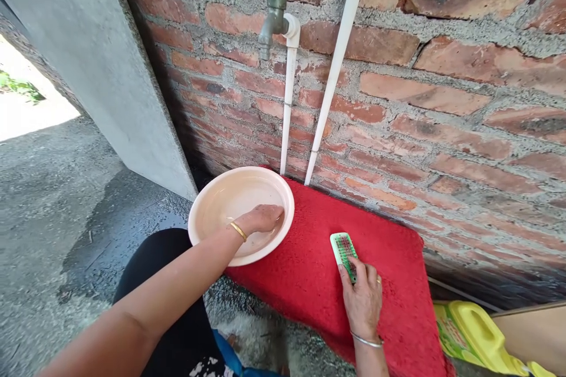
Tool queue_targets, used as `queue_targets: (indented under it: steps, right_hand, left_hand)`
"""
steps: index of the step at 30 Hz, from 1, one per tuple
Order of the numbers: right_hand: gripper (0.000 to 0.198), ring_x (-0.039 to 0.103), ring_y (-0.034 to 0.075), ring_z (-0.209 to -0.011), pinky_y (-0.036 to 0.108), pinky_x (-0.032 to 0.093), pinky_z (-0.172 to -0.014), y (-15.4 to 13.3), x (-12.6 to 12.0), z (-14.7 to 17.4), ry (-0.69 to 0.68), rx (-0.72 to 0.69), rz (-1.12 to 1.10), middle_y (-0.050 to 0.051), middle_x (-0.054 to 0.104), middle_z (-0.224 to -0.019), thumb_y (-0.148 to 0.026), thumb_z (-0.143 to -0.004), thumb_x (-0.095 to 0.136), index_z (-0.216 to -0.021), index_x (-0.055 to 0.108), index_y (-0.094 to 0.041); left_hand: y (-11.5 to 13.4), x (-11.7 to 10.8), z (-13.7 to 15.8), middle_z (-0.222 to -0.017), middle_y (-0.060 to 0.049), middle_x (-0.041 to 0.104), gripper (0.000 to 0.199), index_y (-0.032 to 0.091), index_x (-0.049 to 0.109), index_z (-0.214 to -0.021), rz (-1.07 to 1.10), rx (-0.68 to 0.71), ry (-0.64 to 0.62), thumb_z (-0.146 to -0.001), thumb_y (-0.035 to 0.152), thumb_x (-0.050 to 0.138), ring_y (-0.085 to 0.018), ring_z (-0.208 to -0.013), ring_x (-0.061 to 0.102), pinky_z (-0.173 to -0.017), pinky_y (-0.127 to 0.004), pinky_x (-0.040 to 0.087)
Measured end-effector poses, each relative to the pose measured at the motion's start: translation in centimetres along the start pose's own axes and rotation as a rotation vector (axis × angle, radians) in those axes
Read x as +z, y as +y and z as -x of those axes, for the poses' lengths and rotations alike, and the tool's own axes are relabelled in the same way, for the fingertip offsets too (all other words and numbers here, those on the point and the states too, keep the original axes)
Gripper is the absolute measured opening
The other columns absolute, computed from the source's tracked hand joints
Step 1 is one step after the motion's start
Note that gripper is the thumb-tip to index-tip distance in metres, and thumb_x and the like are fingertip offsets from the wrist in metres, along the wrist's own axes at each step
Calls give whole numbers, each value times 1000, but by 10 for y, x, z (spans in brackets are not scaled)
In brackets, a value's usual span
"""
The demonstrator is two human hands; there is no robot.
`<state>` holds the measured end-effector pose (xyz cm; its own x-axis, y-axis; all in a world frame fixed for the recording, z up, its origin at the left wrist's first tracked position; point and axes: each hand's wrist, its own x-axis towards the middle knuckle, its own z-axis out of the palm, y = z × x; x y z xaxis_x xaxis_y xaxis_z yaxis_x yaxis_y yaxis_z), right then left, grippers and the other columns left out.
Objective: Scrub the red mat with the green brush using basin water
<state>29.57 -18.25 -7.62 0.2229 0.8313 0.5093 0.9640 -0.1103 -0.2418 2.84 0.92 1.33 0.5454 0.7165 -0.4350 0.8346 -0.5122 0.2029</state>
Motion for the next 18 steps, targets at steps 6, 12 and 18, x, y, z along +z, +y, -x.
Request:
queue_targets:
  steps: [6, 12, 18]
  right_hand:
    - [68, 50, 24, -71, 37, 39, -67, 37, -13, -3, 21, 224, 295, 12, 60, -85, -67, -91, 22, -108, 66, -19]
    - [80, 51, 28, -70, 41, 41, -65, 74, -33, 9, 8, 383, 276, 11, 57, -79, -79, -83, 21, -110, 65, -18]
    - [67, 57, 25, -73, 41, 46, -71, 23, -19, 21, -67, 273, -97, 8, 62, -83, -80, -79, 39, -102, 65, -23]
  left_hand:
    - [-3, 3, -5, -127, -15, 64, 30, 18, 57, -120, 12, 6, -3, -91, 20, 47, -28, -116, 61, -95, -40, 48]
    - [-1, 0, -6, -129, -17, 63, 32, 16, 58, -121, 47, -1, -33, -90, 18, 47, -30, -118, 60, -96, -42, 48]
    - [-3, 0, -5, -128, -14, 64, 32, 19, 58, -119, 81, -13, -33, -88, 17, 50, -28, -116, 61, -95, -40, 48]
